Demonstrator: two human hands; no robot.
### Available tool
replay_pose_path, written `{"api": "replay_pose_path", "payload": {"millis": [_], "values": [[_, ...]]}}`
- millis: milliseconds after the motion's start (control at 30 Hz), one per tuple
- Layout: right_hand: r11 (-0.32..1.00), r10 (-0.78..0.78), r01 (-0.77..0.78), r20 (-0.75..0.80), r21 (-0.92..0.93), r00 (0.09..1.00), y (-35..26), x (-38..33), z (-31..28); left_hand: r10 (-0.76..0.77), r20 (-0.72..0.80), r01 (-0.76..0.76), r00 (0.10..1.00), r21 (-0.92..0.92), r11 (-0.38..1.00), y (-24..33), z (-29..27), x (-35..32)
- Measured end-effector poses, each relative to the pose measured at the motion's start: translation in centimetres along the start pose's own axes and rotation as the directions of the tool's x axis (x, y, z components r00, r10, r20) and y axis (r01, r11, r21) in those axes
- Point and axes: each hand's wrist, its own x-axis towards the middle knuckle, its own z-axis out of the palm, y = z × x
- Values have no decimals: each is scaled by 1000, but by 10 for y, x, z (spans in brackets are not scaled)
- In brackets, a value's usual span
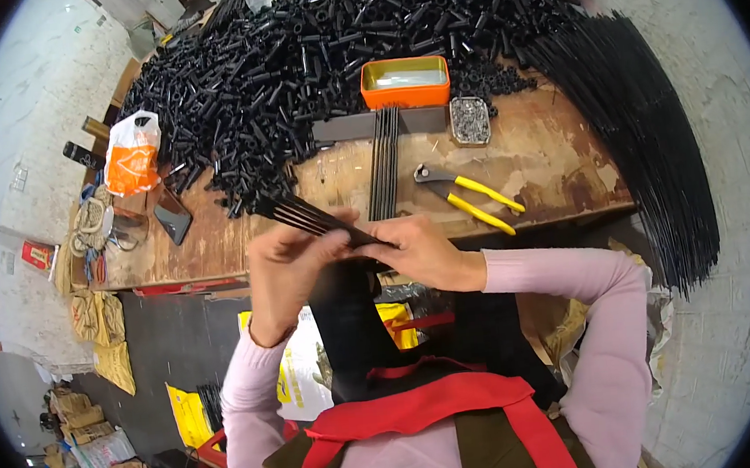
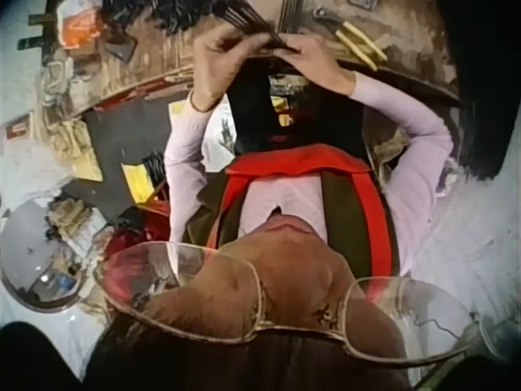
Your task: Assembling wire harnesses by grouping black wires and applying components or ties using pliers.
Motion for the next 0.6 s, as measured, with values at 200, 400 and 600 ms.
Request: {"api": "replay_pose_path", "payload": {"millis": [200, 400, 600], "values": [[990, -132, 134, 70, -31, 989, -4, 2, -9, 196, -88, -200, 977, -37, 979, 9, 18, -1], [925, -43, 95, 146, -369, 988, -16, 31, -65, 179, -93, -178, 979, 15, 984, 9, 14, -7], [788, 616, -605, 138, -114, 775, 49, 103, -94, 218, -119, -226, 969, -59, 972, 6, 18, -10]]}}
